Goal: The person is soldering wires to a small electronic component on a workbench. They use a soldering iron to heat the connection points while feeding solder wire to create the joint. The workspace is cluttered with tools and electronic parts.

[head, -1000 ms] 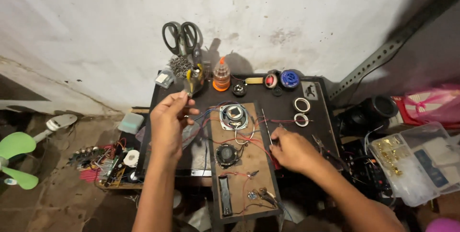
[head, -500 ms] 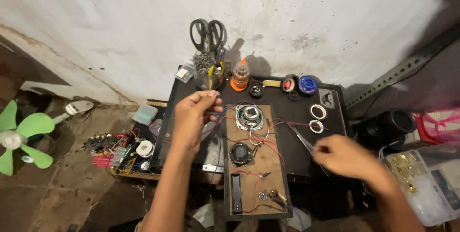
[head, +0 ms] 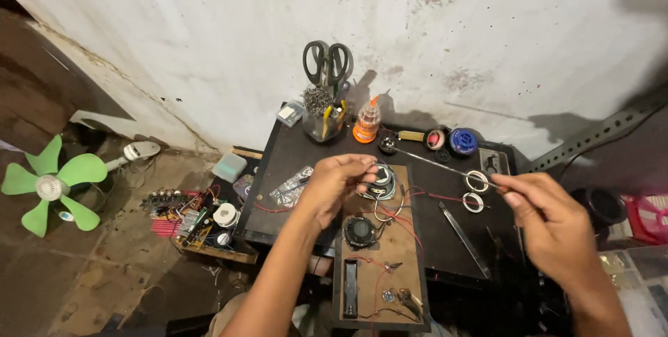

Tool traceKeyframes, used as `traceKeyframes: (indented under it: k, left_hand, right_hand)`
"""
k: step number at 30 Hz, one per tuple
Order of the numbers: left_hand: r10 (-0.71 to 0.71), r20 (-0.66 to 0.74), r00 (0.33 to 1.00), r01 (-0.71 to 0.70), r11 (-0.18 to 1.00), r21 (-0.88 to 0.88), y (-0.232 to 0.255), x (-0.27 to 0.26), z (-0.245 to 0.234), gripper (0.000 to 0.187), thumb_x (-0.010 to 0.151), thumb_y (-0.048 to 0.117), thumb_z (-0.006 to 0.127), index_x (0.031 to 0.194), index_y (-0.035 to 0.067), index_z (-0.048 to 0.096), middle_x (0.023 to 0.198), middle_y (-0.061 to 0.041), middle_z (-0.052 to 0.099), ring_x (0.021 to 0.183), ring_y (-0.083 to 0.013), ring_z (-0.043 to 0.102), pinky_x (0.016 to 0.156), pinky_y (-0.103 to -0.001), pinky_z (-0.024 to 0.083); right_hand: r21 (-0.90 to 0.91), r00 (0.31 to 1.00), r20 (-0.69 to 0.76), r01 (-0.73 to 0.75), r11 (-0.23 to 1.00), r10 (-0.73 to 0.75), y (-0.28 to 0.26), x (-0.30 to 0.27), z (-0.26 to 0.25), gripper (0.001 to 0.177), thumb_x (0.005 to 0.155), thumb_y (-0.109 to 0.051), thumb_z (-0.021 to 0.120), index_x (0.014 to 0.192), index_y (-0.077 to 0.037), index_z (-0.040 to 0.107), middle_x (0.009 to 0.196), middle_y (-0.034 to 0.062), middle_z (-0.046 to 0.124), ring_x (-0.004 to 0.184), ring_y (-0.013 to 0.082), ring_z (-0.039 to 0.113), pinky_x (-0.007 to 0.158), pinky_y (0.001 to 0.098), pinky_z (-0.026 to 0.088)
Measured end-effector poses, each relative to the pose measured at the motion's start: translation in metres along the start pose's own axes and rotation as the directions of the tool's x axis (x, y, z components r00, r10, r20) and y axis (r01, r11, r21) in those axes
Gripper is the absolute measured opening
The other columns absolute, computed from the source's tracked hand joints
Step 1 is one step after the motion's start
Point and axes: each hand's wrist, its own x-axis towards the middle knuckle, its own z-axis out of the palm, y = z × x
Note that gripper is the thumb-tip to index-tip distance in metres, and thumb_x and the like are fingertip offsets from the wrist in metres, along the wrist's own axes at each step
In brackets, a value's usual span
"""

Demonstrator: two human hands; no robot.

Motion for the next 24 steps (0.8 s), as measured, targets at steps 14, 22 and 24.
traceKeyframes:
  k: [14, 22, 24]
  left_hand:
    - [0.043, -0.004, 0.999, -0.044, 0.995, -0.088, 0.002, -0.001, -0.001, 0.021, 0.091, 0.001, 0.071, 0.110, -0.006, 0.073, 0.092, -0.015, 0.076, 0.077, -0.0164, 0.071, 0.065, -0.022, 0.057]
    - [0.042, -0.024, 0.999, -0.044, 0.996, -0.080, 0.006, -0.006, 0.004, 0.020, 0.090, 0.003, 0.073, 0.108, -0.005, 0.075, 0.091, -0.014, 0.076, 0.077, -0.0153, 0.070, 0.065, -0.021, 0.057]
    - [0.047, -0.028, 0.999, -0.049, 0.996, -0.073, 0.004, -0.004, 0.003, 0.020, 0.090, 0.005, 0.073, 0.108, -0.004, 0.075, 0.091, -0.014, 0.076, 0.077, -0.0151, 0.070, 0.064, -0.021, 0.057]
  right_hand:
    - [-0.093, 0.976, 0.000, 0.216, 0.972, -0.217, -0.010, -0.004, 0.016, 0.030, 0.099, 0.000, 0.060, 0.127, -0.003, 0.071, 0.112, 0.0115, 0.069, 0.097, 0.0186, 0.068, 0.089, 0.0259, 0.053]
    - [-0.095, 0.977, -0.004, 0.210, 0.973, -0.211, -0.012, -0.004, 0.015, 0.031, 0.099, 0.001, 0.060, 0.128, -0.003, 0.070, 0.111, 0.0116, 0.069, 0.095, 0.0183, 0.068, 0.085, 0.0256, 0.053]
    - [-0.091, 0.975, -0.003, 0.221, 0.971, -0.222, -0.012, -0.004, 0.015, 0.030, 0.099, 0.001, 0.060, 0.127, -0.001, 0.070, 0.110, 0.0123, 0.069, 0.094, 0.0186, 0.068, 0.084, 0.0258, 0.053]
